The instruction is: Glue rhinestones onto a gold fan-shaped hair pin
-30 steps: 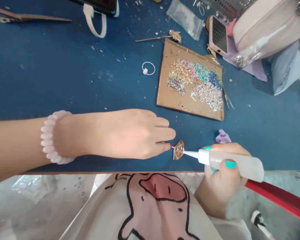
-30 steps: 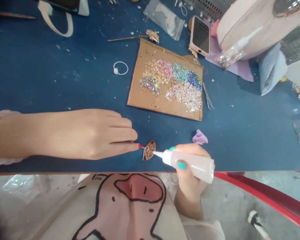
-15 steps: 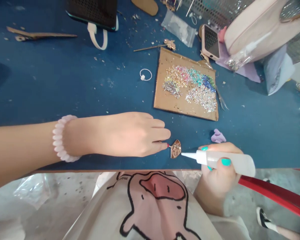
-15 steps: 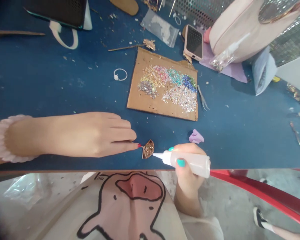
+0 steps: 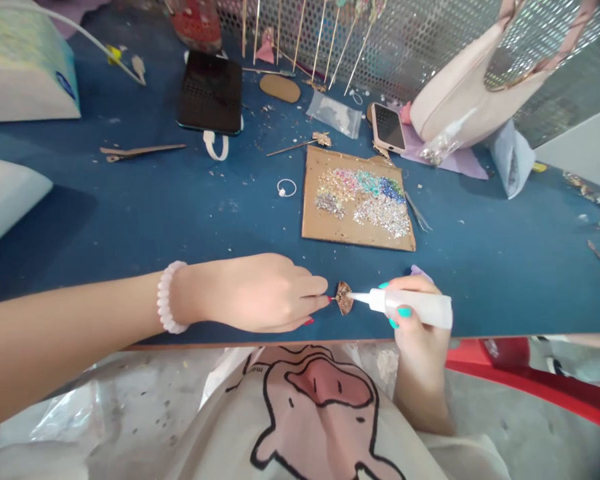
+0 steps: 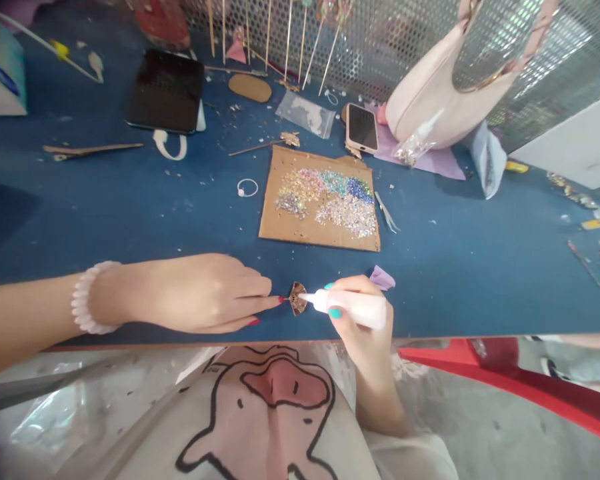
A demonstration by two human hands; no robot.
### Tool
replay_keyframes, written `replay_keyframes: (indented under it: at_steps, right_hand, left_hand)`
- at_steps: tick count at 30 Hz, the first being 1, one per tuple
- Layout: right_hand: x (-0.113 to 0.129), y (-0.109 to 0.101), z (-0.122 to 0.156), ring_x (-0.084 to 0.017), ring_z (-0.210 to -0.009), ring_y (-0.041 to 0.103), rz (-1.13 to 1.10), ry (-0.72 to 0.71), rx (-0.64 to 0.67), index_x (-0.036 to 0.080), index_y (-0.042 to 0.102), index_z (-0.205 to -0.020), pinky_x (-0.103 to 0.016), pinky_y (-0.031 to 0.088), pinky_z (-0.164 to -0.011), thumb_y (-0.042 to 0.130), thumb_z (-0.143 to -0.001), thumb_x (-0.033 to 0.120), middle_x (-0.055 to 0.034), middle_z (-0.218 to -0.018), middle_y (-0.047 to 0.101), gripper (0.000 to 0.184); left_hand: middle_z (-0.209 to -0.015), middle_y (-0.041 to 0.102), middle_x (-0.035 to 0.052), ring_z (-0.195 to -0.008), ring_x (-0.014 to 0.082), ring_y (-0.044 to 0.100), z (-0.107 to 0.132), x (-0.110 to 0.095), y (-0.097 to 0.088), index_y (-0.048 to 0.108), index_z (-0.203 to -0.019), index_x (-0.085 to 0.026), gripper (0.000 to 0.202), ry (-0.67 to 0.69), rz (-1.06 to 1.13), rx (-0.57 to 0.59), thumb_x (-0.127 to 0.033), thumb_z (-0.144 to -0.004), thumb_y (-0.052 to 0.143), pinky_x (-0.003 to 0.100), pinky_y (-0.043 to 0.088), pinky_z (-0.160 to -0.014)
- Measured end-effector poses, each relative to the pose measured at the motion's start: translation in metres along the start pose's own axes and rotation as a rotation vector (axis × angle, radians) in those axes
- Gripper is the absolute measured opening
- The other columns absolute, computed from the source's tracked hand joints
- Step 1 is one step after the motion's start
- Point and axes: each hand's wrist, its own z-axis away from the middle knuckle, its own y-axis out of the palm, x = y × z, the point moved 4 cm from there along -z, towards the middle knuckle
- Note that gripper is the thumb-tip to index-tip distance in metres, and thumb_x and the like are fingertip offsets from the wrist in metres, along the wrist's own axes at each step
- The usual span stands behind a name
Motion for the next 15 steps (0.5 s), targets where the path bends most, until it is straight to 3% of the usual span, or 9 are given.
replay_keyframes:
  at_steps: [8,13,15]
  right_hand:
    - [0.011,0.002,-0.002,-0.013,-0.062,0.062,0.108,-0.096,-0.019,0.021,0.067,-0.074,-0.024,0.048,-0.055,0.064,-0.080,0.032,0.0007,-0.071,0.067,0.013]
    - [0.012,0.005,-0.004,-0.013,-0.061,0.062,0.132,-0.109,-0.017,0.021,0.067,-0.074,-0.026,0.047,-0.055,0.062,-0.082,0.035,-0.0001,-0.070,0.067,0.016]
    - [0.011,0.005,-0.003,-0.014,-0.062,0.062,0.119,-0.122,-0.040,0.021,0.067,-0.075,-0.027,0.047,-0.055,0.061,-0.082,0.036,-0.0002,-0.069,0.067,0.018]
  left_hand:
    - [-0.078,0.062,-0.0010,-0.064,0.0154,0.057,-0.001,-0.001,-0.002,0.060,-0.120,-0.030,0.035,-0.007,-0.004,0.006,-0.023,-0.086,0.057,0.030,0.051,-0.052]
    - [-0.078,0.061,0.0019,-0.066,0.0157,0.057,0.000,-0.001,0.001,0.060,-0.119,-0.022,0.030,-0.008,0.017,-0.003,-0.025,-0.091,0.051,0.029,0.049,-0.054]
    - [-0.077,0.060,0.0006,-0.065,0.0154,0.056,-0.001,0.000,0.001,0.060,-0.118,-0.024,0.029,-0.007,0.022,-0.031,-0.024,-0.091,0.050,0.030,0.049,-0.054]
